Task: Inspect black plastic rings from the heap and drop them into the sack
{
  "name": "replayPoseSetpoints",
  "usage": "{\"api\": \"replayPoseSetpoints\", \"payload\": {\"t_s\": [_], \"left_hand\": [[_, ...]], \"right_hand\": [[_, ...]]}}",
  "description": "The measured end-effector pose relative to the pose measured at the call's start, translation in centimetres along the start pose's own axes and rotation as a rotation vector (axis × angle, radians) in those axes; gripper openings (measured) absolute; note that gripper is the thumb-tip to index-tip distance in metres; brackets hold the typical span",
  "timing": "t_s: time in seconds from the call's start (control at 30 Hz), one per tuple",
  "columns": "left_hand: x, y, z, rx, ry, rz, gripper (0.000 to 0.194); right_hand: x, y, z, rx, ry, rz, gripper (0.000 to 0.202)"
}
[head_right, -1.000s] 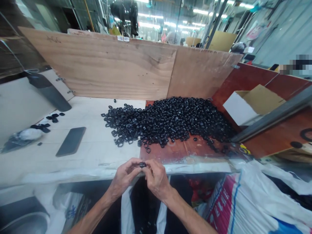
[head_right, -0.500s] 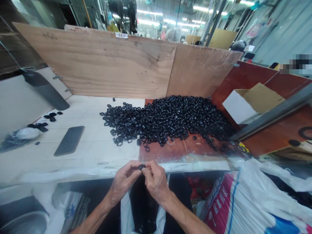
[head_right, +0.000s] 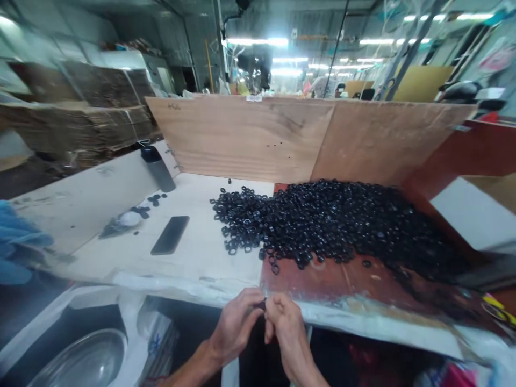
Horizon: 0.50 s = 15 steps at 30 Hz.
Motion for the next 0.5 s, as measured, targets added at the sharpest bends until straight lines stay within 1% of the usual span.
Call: {"api": "replayPoseSetpoints", "payload": {"t_s": [0.03,0.07,0.17,0.2,0.23,0.27,0.3,0.4,0.43,0.5], "left_hand": [[0.0,-0.3,-0.4,0.044,0.055,0.069,0.030],[0.0,-0.5,-0.8,0.113,0.084,0.111,0.034],[-0.4,-0.4,-2.1,0.410,0.062,0.193,0.035],[-0.6,-0.2,-2.4,0.462,0.041,0.205,0.033],[-1.0,0.1,-2.6,0.475,0.009,0.195,0.031],[-1.3,0.5,-2.6,0.445,-0.029,0.152,0.028],[-1.6,0.9,-2.6,0.384,-0.079,0.079,0.023],[-2.2,2.0,-2.0,0.201,-0.266,-0.189,0.011],[-2.3,2.1,-1.8,0.170,-0.324,-0.248,0.010],[-2.3,2.1,-1.5,0.153,-0.420,-0.300,0.014]], "right_hand": [[0.2,-0.1,0.0,0.049,0.092,0.068,0.039],[0.3,-0.3,0.0,0.087,0.133,0.126,0.039],[0.3,-1.0,-0.8,0.164,0.090,0.236,0.039],[0.4,-1.3,-1.1,0.169,0.072,0.239,0.040],[0.6,-1.5,-1.3,0.167,0.066,0.218,0.041],[0.8,-1.7,-1.4,0.158,0.059,0.173,0.040],[1.0,-1.8,-1.4,0.143,0.035,0.108,0.039],[1.3,-1.9,-1.2,0.080,-0.162,-0.094,0.035],[1.1,-1.9,-1.1,0.047,-0.228,-0.140,0.035],[0.2,-1.8,-0.9,-0.006,-0.283,-0.189,0.035]]}}
Point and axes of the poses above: each hand's wrist, its own y-axis towards the middle knuckle, its own z-axis out of the palm, x = y × z, the point moved 1 cm from there along y, towards the middle knuckle, and after that the axes turned 11 degrees about x, right-handed, at the moved point
